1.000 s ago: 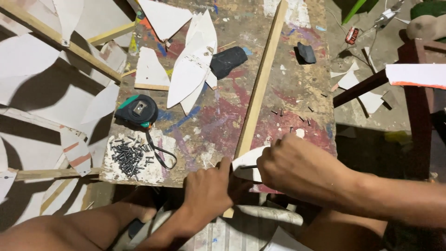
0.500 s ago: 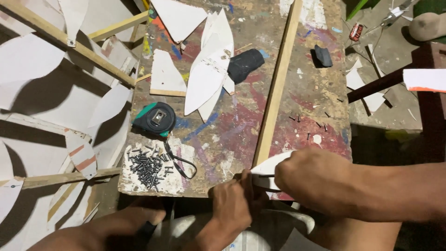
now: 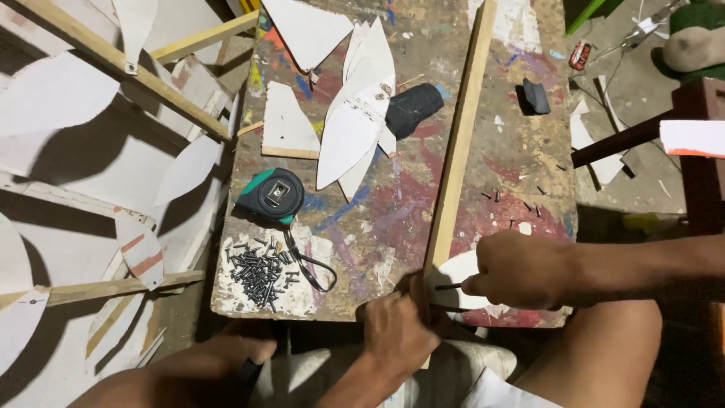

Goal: Sanding the edges of leaf-shaped components and attaching them to a wooden rod using a screwdriver and screws.

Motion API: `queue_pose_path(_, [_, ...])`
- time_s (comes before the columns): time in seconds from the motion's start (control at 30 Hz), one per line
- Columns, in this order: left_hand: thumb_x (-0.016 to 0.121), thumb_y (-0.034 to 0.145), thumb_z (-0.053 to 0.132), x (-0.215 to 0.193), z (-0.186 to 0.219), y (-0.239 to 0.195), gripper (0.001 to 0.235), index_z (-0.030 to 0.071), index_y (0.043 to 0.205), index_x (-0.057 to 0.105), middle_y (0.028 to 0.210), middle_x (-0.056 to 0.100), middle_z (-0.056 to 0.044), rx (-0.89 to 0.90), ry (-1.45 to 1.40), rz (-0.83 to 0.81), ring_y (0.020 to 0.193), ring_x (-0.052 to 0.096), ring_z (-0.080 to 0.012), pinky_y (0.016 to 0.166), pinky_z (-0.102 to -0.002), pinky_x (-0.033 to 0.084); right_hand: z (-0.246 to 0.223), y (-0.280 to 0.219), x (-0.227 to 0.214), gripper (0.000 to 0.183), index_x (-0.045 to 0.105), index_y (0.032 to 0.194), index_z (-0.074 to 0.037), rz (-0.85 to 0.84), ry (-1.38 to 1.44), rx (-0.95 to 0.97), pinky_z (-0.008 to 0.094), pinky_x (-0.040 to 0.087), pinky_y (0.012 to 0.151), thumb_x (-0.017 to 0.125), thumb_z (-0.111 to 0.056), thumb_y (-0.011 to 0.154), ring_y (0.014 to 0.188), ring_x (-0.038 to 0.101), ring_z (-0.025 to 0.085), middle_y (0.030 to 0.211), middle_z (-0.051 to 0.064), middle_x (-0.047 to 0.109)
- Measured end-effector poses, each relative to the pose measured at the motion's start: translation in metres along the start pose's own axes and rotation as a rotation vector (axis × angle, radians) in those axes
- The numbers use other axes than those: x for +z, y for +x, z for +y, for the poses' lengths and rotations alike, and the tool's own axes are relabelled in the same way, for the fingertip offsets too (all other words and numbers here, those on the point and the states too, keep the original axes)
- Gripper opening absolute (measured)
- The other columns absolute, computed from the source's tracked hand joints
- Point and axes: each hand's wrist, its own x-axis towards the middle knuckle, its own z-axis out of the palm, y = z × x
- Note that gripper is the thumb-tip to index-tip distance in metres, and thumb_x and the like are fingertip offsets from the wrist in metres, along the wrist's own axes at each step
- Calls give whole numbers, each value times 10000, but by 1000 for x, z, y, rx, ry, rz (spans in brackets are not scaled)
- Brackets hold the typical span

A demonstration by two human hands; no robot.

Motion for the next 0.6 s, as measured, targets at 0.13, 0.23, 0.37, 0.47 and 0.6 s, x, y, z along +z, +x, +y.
queue_pose_path(0.13, [625,862,92,3,0,0,353,41,1203,551,555,582,-18,158,164,57,454,542,-226,484,-446,496,-3,-18,0,478,659,698,6,-114,527,159,304,304,353,652,-350,1017,370,393,193,556,94,514])
queue_pose_path(0.23, [623,702,-99,8,-3,4,659,44,1336,514,544,531,31,161,197,21,478,492,-149,516,-370,496,-4,-25,0,470,575,705,-2,-153,810,248,282,225,399,642,-312,1053,452,288,180,604,95,438])
queue_pose_path(0.37, [640,754,-121,9,-4,1,509,-39,1249,553,511,530,23,288,258,168,400,443,-127,355,-278,360,6,-19,21,442,558,759,-79,-164,994,293,246,156,415,641,-401,1049,462,236,127,597,40,408])
queue_pose_path(0.47, [647,749,-155,7,-1,1,652,-46,1371,486,550,530,33,222,313,85,436,465,-128,403,-285,406,15,-25,43,502,546,761,-65,-233,1230,304,246,172,406,601,-459,1068,457,254,117,581,40,398])
queue_pose_path(0.6, [622,825,51,-10,6,2,622,-35,1418,458,585,631,-52,212,395,112,468,607,-250,455,-433,455,20,-33,57,497,613,791,8,-83,1220,194,290,181,426,663,-424,1033,441,238,156,566,91,414])
